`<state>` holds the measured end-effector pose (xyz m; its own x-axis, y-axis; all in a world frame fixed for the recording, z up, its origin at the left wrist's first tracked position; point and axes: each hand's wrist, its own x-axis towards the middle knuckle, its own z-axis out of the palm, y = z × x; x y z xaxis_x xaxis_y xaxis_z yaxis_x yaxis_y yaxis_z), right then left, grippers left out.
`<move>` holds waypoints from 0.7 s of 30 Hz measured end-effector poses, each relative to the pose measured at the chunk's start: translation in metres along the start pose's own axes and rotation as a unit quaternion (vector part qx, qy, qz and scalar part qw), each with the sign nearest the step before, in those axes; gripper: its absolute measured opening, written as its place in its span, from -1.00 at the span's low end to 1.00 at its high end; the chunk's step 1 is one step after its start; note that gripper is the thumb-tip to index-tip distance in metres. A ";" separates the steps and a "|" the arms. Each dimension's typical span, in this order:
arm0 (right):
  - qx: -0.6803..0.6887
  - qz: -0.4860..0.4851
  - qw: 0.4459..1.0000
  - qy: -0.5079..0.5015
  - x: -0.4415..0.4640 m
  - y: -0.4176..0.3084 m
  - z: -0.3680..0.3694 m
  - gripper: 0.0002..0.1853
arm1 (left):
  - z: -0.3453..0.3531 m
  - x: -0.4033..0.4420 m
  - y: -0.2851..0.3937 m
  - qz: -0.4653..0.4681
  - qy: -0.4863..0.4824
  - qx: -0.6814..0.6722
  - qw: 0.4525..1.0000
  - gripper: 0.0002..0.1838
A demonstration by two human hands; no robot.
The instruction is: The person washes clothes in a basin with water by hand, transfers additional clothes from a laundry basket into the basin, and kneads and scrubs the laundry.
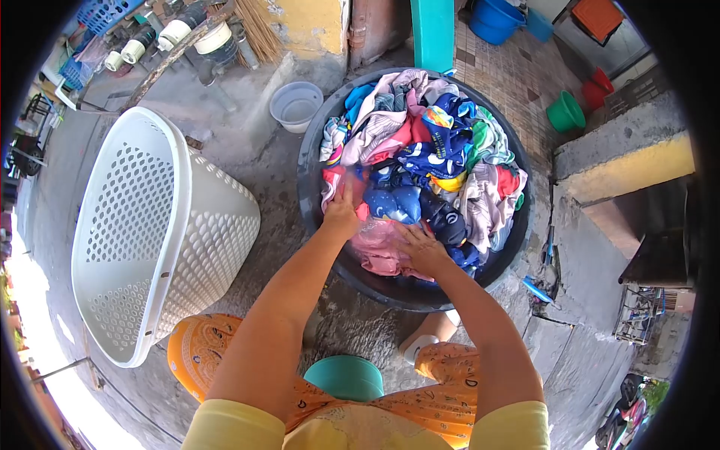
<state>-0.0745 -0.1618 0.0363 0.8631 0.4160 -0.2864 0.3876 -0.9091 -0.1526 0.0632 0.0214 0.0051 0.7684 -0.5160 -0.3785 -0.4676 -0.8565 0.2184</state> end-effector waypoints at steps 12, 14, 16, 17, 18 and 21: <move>0.078 0.117 0.990 0.028 0.022 0.009 0.069 -0.40 | -0.015 -0.034 0.017 0.137 0.135 0.010 0.981 -0.08; -0.033 0.125 0.990 -0.055 0.024 0.006 0.060 -0.53 | -0.014 -0.032 0.018 0.112 0.105 0.002 0.988 -0.33; 0.023 0.103 0.992 -0.065 0.020 -0.001 0.016 -0.56 | 0.010 -0.017 0.014 0.102 0.132 0.028 0.986 -0.49; 0.083 0.083 0.990 -0.080 0.015 -0.008 -0.011 -0.59 | 0.000 -0.020 0.017 0.098 0.090 0.030 0.991 -0.54; 0.085 0.084 0.989 -0.085 0.014 -0.013 -0.036 -0.59 | 0.002 -0.019 0.019 0.098 0.085 0.027 0.991 -0.54; 0.149 0.131 0.980 -0.009 0.023 -0.010 -0.072 -0.58 | 0.007 -0.013 0.018 0.074 0.070 0.016 0.995 -0.53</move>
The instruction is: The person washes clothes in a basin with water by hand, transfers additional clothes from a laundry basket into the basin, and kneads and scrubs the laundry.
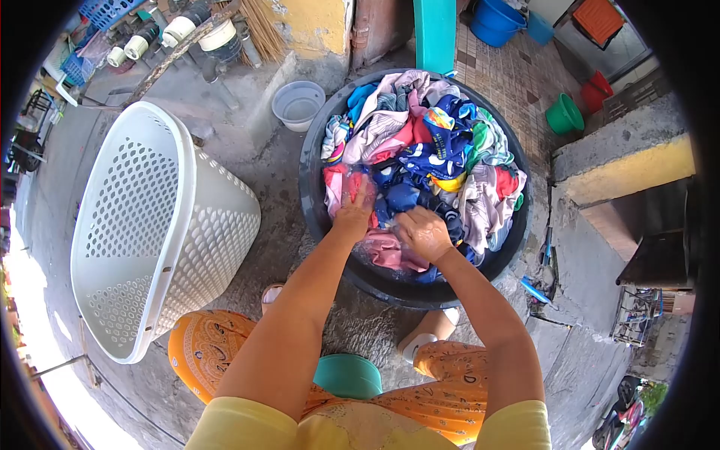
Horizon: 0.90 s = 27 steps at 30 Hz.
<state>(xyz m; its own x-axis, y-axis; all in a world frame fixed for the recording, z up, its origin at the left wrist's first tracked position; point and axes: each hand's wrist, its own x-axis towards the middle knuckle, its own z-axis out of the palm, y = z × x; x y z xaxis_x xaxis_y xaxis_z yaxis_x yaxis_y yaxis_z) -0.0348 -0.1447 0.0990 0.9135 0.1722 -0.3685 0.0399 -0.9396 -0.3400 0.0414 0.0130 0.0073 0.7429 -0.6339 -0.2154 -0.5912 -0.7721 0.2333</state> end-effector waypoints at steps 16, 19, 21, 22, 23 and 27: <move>0.047 -0.011 0.995 0.088 0.034 -0.003 0.126 -0.24 | -0.020 -0.002 -0.006 0.017 -0.086 -0.051 0.995 -0.38; 0.114 0.004 0.986 0.119 0.049 0.010 0.144 -0.17 | -0.035 -0.001 0.010 -0.003 -0.092 0.026 0.995 -0.39; 0.129 0.018 0.991 0.011 0.049 0.016 0.153 -0.25 | -0.036 0.000 0.016 -0.019 -0.106 0.079 0.991 -0.40; 0.131 0.020 0.991 0.010 0.046 0.017 0.156 -0.25 | -0.034 0.002 0.016 -0.006 -0.065 0.125 0.990 -0.38; 0.131 0.022 0.991 0.016 0.044 0.017 0.158 -0.26 | -0.032 0.002 0.015 0.007 -0.022 0.171 0.985 -0.36; 0.121 0.021 0.991 0.046 0.045 0.016 0.155 -0.27 | -0.068 -0.018 0.012 -0.034 -0.071 0.114 0.990 -0.16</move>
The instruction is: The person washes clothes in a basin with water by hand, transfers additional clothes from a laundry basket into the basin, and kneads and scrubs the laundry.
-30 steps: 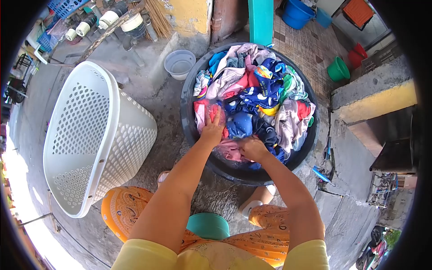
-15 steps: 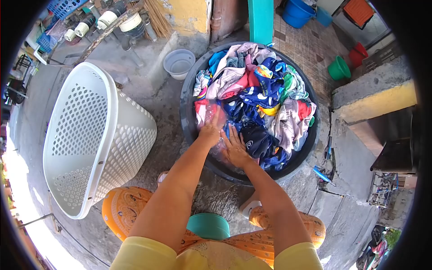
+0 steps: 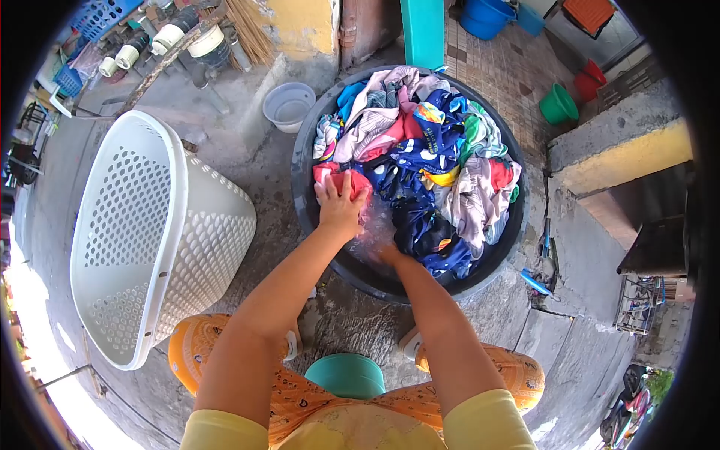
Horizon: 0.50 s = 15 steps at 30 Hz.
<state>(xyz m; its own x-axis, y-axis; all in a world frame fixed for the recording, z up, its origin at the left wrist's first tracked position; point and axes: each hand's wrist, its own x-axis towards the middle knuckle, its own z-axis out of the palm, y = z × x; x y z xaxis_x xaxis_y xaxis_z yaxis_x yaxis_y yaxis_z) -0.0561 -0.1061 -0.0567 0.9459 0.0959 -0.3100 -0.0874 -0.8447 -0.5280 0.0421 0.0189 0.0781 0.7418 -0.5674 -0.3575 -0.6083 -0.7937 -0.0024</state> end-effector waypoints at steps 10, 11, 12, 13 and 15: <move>-0.027 -0.017 0.998 0.062 0.012 -0.008 -0.008 -0.29 | 0.059 0.032 -0.005 -0.018 0.013 -0.079 0.997 -0.09; -0.028 -0.019 0.997 0.064 0.011 -0.009 -0.006 -0.30 | 0.062 0.031 -0.005 -0.021 0.010 -0.081 0.996 -0.09; -0.029 -0.020 0.997 0.066 0.011 -0.011 -0.003 -0.30 | 0.060 0.030 -0.006 -0.016 0.007 -0.068 0.998 -0.17; -0.028 -0.019 0.997 0.065 0.004 -0.020 -0.016 -0.30 | 0.059 0.031 -0.008 -0.009 0.005 -0.054 0.998 -0.24; -0.042 -0.011 0.995 -0.088 -0.027 -0.056 -0.079 -0.35 | 0.056 0.040 -0.010 0.001 -0.079 -0.022 0.997 -0.38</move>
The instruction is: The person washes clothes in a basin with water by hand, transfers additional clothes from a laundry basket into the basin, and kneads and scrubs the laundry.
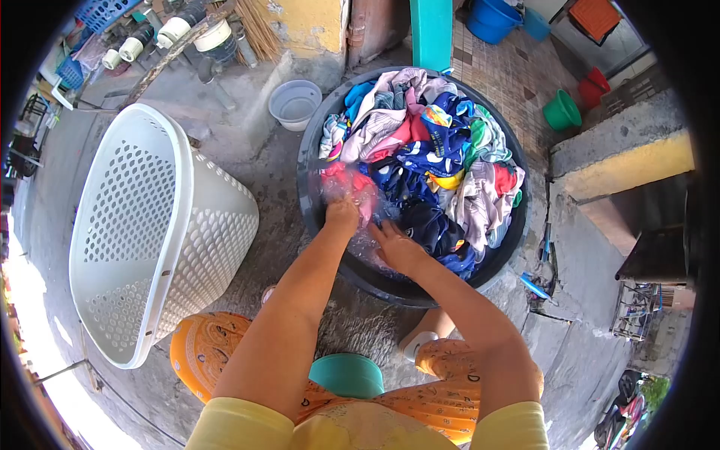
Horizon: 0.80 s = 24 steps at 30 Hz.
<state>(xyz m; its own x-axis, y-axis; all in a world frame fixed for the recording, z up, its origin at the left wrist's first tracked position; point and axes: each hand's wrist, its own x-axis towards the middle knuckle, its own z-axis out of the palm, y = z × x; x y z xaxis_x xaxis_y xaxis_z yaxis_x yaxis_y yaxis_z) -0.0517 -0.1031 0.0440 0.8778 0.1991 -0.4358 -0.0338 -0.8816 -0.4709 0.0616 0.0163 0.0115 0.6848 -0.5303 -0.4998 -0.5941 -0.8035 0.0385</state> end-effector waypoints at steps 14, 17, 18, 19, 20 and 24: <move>-0.282 -0.102 0.954 0.002 -0.070 0.079 -0.028 -0.40 | 0.017 -0.002 -0.001 -0.061 0.130 -0.175 0.974 -0.49; -0.301 -0.066 0.951 0.029 -0.060 0.087 -0.011 -0.50 | 0.019 0.007 -0.005 -0.022 0.015 -0.032 0.999 -0.32; -0.297 -0.031 0.954 -0.006 -0.056 0.083 -0.011 -0.51 | 0.009 -0.005 -0.004 -0.004 0.039 -0.050 0.998 -0.25; -0.292 0.003 0.955 -0.042 -0.052 0.078 -0.011 -0.53 | -0.002 -0.014 -0.003 0.015 0.062 -0.069 0.996 -0.17; -0.296 0.025 0.953 -0.057 -0.049 0.075 -0.011 -0.54 | -0.012 -0.019 -0.001 0.012 0.039 -0.093 0.995 -0.04; -0.244 0.104 0.961 -0.076 -0.033 0.078 0.004 -0.45 | -0.011 -0.020 0.006 0.000 0.070 -0.168 0.983 -0.03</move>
<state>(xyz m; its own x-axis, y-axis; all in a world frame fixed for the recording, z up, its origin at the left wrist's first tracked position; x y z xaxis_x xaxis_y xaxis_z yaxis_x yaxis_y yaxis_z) -0.0851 -0.1768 0.0186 0.7950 0.0243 -0.6061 0.0597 -0.9975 0.0383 0.0493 0.0189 0.0313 0.7506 -0.5432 -0.3761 -0.4369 -0.8351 0.3342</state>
